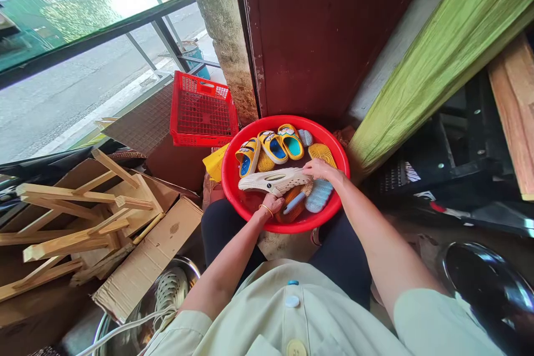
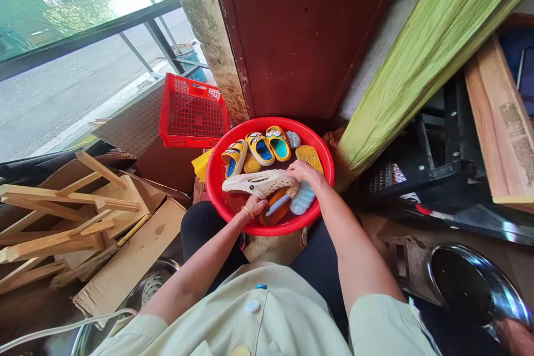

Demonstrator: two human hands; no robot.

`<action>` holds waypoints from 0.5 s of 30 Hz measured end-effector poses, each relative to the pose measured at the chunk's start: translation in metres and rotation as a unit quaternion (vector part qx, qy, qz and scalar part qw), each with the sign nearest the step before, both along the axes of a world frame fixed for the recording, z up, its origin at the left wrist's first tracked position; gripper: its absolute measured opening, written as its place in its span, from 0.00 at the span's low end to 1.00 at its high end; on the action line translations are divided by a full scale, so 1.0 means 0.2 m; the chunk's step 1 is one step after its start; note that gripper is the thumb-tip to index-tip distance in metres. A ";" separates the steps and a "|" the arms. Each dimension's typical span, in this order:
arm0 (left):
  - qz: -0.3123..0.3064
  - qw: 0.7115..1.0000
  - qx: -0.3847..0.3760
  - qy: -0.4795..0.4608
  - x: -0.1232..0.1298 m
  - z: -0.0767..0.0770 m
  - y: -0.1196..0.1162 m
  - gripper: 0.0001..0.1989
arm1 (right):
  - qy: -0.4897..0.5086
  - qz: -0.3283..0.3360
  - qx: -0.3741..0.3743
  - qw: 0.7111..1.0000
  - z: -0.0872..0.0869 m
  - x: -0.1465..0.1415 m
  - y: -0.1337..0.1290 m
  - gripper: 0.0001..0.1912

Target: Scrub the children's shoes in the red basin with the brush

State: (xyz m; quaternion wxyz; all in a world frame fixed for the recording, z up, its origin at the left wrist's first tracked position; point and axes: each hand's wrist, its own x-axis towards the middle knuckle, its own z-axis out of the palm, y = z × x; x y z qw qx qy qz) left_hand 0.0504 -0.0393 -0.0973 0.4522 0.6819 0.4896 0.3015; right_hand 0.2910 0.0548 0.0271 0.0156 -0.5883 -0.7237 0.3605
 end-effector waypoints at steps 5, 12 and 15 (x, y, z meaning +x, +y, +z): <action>0.009 1.000 0.002 -0.011 0.00 -0.03 0.00 0.37 | -0.012 -0.007 0.007 1.000 -0.01 0.01 -0.01 0.18; 0.026 1.000 -0.008 -0.014 0.02 -0.03 0.01 0.37 | -0.048 -0.059 0.027 0.997 -0.07 -0.02 -0.08 0.26; 0.030 0.999 -0.033 0.008 0.02 -0.02 0.02 0.36 | -0.094 -0.117 0.051 0.987 -0.15 -0.05 -0.21 0.33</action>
